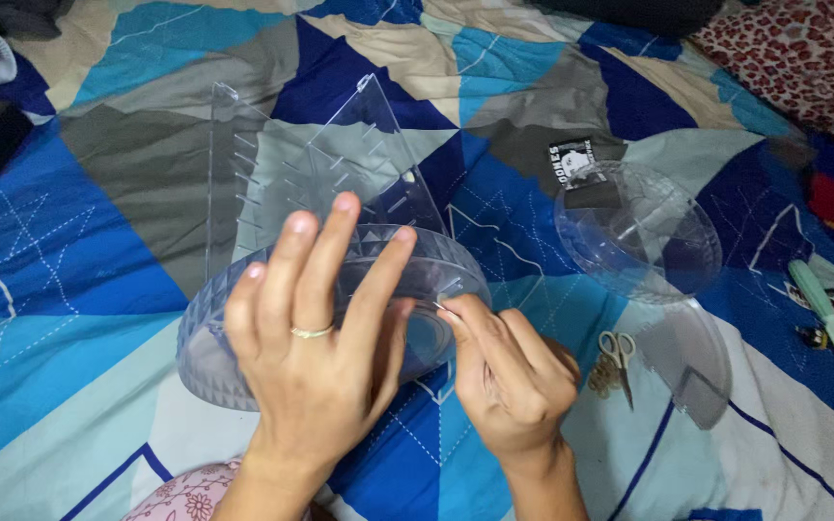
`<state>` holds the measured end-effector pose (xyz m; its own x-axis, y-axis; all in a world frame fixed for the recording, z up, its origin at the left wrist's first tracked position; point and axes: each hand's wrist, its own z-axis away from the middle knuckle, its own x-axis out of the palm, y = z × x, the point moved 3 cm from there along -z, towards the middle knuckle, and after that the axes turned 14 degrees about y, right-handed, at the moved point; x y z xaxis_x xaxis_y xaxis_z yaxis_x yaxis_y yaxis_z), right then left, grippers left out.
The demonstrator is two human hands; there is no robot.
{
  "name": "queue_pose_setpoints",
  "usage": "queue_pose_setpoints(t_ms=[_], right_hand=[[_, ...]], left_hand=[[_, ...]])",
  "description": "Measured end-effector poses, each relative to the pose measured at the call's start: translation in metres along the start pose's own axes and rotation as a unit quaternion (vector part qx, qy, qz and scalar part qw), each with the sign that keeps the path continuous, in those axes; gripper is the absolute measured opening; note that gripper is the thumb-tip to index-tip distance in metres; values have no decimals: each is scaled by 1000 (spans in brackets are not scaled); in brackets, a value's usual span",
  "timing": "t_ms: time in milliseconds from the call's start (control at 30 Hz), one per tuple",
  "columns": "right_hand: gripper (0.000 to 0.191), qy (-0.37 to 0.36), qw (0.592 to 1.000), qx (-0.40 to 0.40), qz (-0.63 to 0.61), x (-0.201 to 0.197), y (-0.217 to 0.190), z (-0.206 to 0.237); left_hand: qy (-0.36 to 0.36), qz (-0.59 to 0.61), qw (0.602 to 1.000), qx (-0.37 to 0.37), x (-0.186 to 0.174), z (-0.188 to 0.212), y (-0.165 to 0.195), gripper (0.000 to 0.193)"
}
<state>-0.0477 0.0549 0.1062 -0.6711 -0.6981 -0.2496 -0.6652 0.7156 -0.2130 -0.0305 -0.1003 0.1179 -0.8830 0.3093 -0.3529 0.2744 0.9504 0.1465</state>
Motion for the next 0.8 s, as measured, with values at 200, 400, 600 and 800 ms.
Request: queue_pose_setpoints(t_ms=[200,400,600,800], right_hand=[[15,-37,998,26,-33,-20,23,18],[10,-35,903,426,-39,-84,107,49],[16,-153,848,504,53,-137,191,83],[18,-167,830,531,3,-134,200,118]], left_hand=[[-28,-48,998,5,7,13,1,48],[9,-26,999,39,4,21,13,53],[-106,249,961,60,36,50,96,46],[-326,300,895,51,84,107,144,65]])
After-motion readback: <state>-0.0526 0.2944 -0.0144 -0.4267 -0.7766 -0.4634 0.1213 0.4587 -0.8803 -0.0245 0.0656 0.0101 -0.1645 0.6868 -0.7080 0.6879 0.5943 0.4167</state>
